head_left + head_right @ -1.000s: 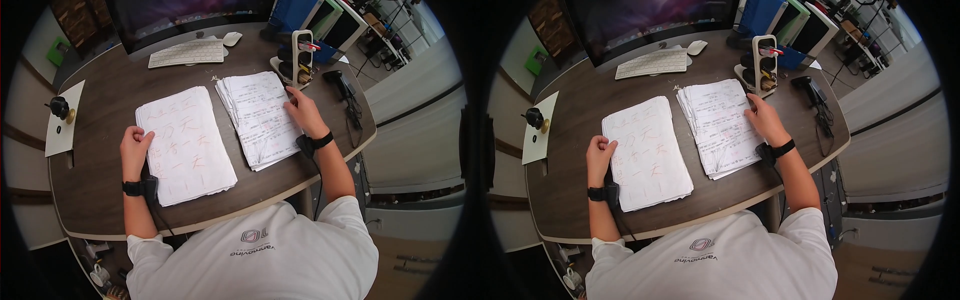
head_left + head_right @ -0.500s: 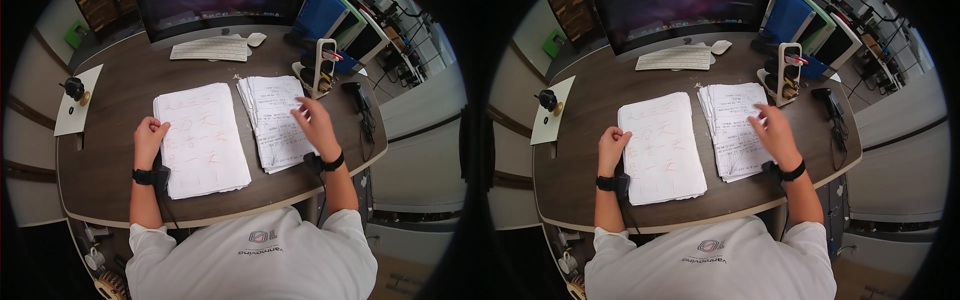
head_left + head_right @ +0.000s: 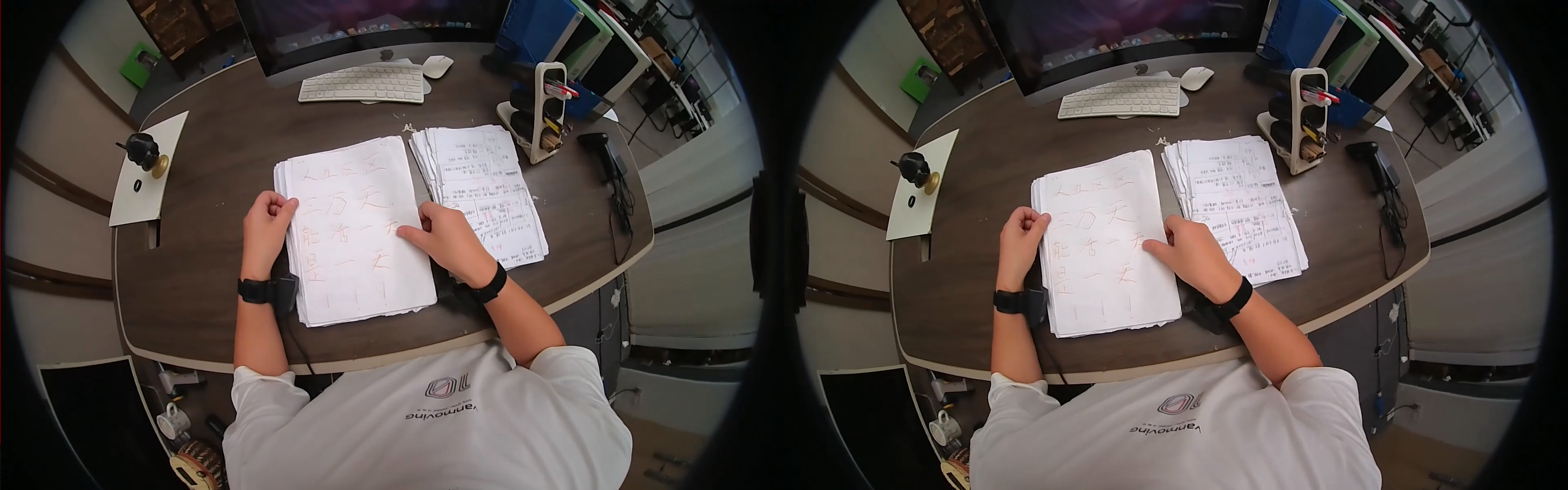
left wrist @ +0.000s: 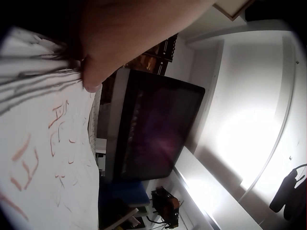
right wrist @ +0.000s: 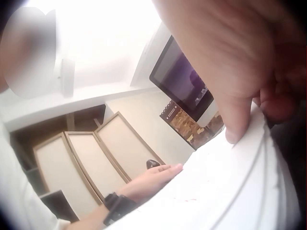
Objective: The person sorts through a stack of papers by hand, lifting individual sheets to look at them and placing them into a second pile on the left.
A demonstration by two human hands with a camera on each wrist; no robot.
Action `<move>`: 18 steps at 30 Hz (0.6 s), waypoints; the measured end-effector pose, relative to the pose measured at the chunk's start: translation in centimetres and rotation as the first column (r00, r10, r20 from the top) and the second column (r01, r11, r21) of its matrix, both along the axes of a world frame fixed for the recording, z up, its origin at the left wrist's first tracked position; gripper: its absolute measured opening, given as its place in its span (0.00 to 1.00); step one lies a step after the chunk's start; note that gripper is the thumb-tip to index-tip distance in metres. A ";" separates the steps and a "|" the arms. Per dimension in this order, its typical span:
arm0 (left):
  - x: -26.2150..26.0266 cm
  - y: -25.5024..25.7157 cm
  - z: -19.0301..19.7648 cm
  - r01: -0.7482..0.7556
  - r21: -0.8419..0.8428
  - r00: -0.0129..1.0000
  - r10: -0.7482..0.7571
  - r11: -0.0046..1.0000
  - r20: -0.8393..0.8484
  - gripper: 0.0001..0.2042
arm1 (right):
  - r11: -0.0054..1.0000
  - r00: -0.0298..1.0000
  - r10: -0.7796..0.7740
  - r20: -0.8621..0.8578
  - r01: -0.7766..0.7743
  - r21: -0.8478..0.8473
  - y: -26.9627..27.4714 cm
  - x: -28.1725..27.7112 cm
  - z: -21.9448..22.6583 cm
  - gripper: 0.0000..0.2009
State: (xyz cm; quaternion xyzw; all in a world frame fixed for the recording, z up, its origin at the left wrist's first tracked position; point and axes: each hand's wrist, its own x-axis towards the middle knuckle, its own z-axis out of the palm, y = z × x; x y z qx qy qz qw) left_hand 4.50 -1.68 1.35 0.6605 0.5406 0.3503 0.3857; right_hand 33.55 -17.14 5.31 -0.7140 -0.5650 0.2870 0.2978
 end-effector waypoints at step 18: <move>0.4 -0.5 -0.2 -0.014 0.097 0.999 0.019 0.995 -0.045 0.14 | 0.947 0.815 -0.109 -0.569 0.260 0.191 -4.2 2.7 1.6 0.08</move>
